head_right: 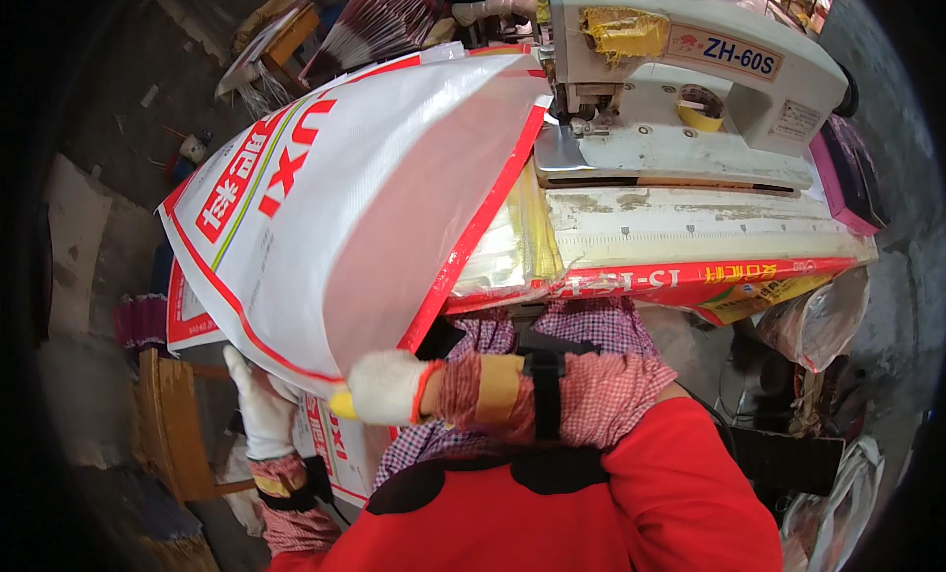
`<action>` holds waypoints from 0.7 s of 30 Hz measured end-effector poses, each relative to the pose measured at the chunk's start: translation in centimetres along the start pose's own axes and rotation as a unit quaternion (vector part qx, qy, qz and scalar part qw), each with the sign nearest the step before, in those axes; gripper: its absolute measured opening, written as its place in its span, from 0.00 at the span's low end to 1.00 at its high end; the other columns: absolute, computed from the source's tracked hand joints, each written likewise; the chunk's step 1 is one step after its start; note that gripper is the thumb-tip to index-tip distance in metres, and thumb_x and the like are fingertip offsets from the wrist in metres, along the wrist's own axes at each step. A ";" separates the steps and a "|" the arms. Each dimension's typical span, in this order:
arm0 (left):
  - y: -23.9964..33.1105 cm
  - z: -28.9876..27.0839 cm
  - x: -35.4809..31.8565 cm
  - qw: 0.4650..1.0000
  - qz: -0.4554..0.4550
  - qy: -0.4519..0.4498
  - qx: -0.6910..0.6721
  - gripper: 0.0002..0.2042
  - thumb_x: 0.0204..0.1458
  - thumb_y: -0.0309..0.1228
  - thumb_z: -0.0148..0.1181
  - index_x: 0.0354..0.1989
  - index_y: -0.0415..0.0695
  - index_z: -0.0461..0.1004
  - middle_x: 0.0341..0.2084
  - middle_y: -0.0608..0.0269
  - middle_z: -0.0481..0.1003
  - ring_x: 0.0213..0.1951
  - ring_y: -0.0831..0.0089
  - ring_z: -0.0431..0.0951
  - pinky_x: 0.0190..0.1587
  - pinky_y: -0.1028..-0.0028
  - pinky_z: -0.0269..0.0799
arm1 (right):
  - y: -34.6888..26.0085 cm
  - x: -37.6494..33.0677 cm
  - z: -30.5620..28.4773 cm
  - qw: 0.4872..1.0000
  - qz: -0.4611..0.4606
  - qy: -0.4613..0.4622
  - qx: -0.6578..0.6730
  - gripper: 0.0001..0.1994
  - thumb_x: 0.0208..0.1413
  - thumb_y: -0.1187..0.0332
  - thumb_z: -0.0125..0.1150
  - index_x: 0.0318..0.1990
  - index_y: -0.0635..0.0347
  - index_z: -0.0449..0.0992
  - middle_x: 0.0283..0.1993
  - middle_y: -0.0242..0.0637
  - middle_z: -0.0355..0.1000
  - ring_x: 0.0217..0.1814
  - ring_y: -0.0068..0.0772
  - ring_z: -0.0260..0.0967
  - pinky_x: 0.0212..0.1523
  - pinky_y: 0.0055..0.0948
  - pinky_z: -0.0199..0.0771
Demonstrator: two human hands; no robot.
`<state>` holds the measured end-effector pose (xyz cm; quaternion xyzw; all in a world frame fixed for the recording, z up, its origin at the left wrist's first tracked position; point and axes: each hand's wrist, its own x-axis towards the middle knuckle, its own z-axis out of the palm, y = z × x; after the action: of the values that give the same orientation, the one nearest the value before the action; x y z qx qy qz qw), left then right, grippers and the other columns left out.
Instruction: The recorder is using an industrial sewing machine to stitch and process large plastic fertilizer bags.
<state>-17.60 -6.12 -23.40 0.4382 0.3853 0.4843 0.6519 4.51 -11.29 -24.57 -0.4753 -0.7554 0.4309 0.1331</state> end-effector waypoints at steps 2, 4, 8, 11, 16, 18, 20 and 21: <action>-2.5 -0.3 -1.7 0.996 -0.063 -0.002 -0.065 0.31 0.62 0.54 0.40 0.68 0.46 0.50 0.63 0.63 0.61 0.61 0.67 0.64 0.56 0.67 0.67 | 0.4 -0.2 3.0 0.993 -0.068 0.064 -0.065 0.17 0.55 0.51 0.54 0.37 0.56 0.77 0.27 0.46 0.73 0.30 0.50 0.75 0.28 0.46 0.74; -4.6 -0.7 -2.5 0.991 -0.084 0.009 -0.101 0.28 0.64 0.49 0.40 0.67 0.48 0.53 0.62 0.63 0.62 0.62 0.67 0.63 0.60 0.66 0.64 | 0.9 0.2 5.1 0.991 -0.084 0.076 -0.075 0.16 0.55 0.54 0.56 0.37 0.58 0.77 0.30 0.46 0.74 0.31 0.49 0.75 0.28 0.46 0.74; -7.0 -2.7 -2.5 0.982 -0.039 -0.011 0.187 0.25 0.64 0.43 0.43 0.63 0.40 0.59 0.57 0.55 0.67 0.57 0.63 0.68 0.60 0.64 0.64 | 1.6 0.0 4.4 0.984 -0.098 -0.032 -0.142 0.12 0.53 0.59 0.57 0.34 0.57 0.76 0.33 0.45 0.74 0.32 0.48 0.74 0.29 0.45 0.74; -6.8 -6.0 -3.8 0.984 -0.112 0.081 -0.113 0.25 0.63 0.43 0.45 0.63 0.40 0.59 0.56 0.55 0.68 0.57 0.63 0.69 0.60 0.63 0.64 | 3.0 -2.6 0.5 0.960 -0.185 0.120 -0.174 0.05 0.47 0.67 0.56 0.31 0.55 0.75 0.32 0.42 0.73 0.31 0.45 0.72 0.30 0.40 0.74; -6.0 -13.6 -8.3 0.978 -0.158 0.086 -0.110 0.27 0.63 0.46 0.44 0.64 0.39 0.58 0.57 0.53 0.68 0.57 0.61 0.70 0.60 0.62 0.66 | 9.3 -4.2 -4.6 0.859 0.155 0.362 -0.328 0.13 0.47 0.68 0.59 0.41 0.61 0.78 0.43 0.47 0.74 0.47 0.50 0.70 0.48 0.42 0.69; -6.4 -16.1 -10.2 0.973 -0.188 0.075 -0.111 0.28 0.62 0.47 0.45 0.64 0.38 0.58 0.57 0.53 0.68 0.56 0.61 0.71 0.59 0.62 0.67 | 11.6 -2.5 -5.2 0.861 0.048 0.259 -0.435 0.14 0.50 0.69 0.57 0.45 0.61 0.76 0.46 0.47 0.74 0.50 0.49 0.70 0.50 0.41 0.70; -7.5 -17.8 -11.0 0.973 -0.206 0.098 -0.024 0.29 0.62 0.47 0.47 0.63 0.38 0.58 0.56 0.54 0.69 0.55 0.61 0.72 0.59 0.63 0.67 | 13.2 -0.7 -5.6 0.822 -0.017 0.232 -0.520 0.15 0.49 0.69 0.58 0.46 0.60 0.76 0.47 0.47 0.74 0.50 0.49 0.70 0.50 0.41 0.70; -8.0 -18.5 -11.3 0.970 -0.217 0.109 0.022 0.29 0.62 0.47 0.47 0.63 0.38 0.58 0.56 0.54 0.69 0.55 0.62 0.72 0.59 0.63 0.67 | 13.7 -0.1 -5.6 0.806 -0.045 0.233 -0.542 0.16 0.48 0.69 0.58 0.46 0.60 0.76 0.47 0.46 0.74 0.50 0.49 0.70 0.50 0.42 0.70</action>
<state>-35.00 -14.56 -35.95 0.3026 0.5509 0.3672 0.6856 16.29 -6.00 -31.85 -0.5215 -0.8330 -0.1794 0.0451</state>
